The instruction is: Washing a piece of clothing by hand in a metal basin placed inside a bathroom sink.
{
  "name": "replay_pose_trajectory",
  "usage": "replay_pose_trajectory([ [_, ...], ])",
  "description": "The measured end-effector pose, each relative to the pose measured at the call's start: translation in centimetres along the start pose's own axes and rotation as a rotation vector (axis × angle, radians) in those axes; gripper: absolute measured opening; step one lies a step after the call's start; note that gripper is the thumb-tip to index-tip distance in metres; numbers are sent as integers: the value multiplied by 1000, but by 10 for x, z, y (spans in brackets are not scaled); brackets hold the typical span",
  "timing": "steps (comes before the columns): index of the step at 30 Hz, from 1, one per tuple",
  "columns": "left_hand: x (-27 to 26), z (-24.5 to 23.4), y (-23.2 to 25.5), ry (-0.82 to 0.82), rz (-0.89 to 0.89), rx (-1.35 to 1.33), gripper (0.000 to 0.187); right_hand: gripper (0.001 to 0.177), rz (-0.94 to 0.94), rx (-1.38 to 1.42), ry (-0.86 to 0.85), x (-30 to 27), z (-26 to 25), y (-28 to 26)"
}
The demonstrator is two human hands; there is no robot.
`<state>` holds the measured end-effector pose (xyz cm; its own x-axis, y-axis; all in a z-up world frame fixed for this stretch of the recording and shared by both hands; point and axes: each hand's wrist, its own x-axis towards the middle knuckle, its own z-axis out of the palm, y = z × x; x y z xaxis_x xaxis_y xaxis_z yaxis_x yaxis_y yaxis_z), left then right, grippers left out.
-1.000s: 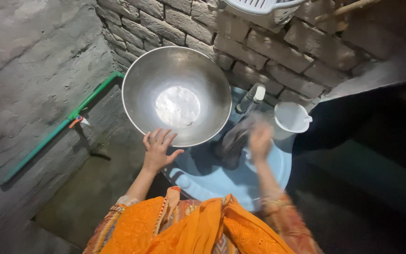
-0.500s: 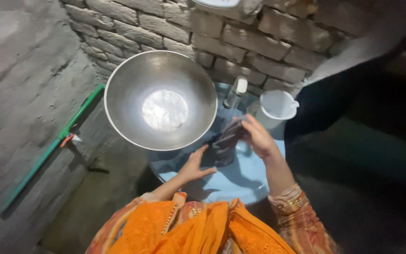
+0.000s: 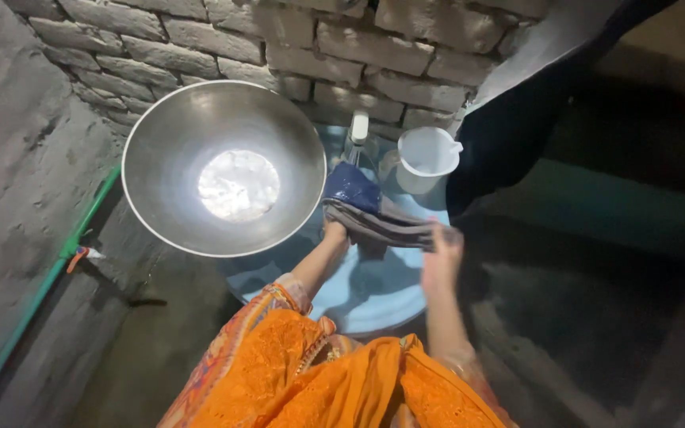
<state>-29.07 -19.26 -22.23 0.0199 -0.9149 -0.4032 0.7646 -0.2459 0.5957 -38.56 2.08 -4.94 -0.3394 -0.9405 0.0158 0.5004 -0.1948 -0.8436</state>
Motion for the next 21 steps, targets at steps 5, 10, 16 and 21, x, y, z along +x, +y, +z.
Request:
replay_pose_trajectory([
  [5, -18, 24, 12, -37, -46, 79, 37, 68, 463, 193, -46, 97, -16, 19],
  [10, -108, 63, 103, -220, -126, 697, 47, 95, 576, 723, -291, 108, 17, -15],
  [16, -96, -39, 119, -1058, -384, -99, 77, 68, 284, 500, -199, 148, 0, -20],
  [21, -182, 91, 141, -237, -108, 93, 63, 65, 344, 442, -317, 129, 30, -42],
])
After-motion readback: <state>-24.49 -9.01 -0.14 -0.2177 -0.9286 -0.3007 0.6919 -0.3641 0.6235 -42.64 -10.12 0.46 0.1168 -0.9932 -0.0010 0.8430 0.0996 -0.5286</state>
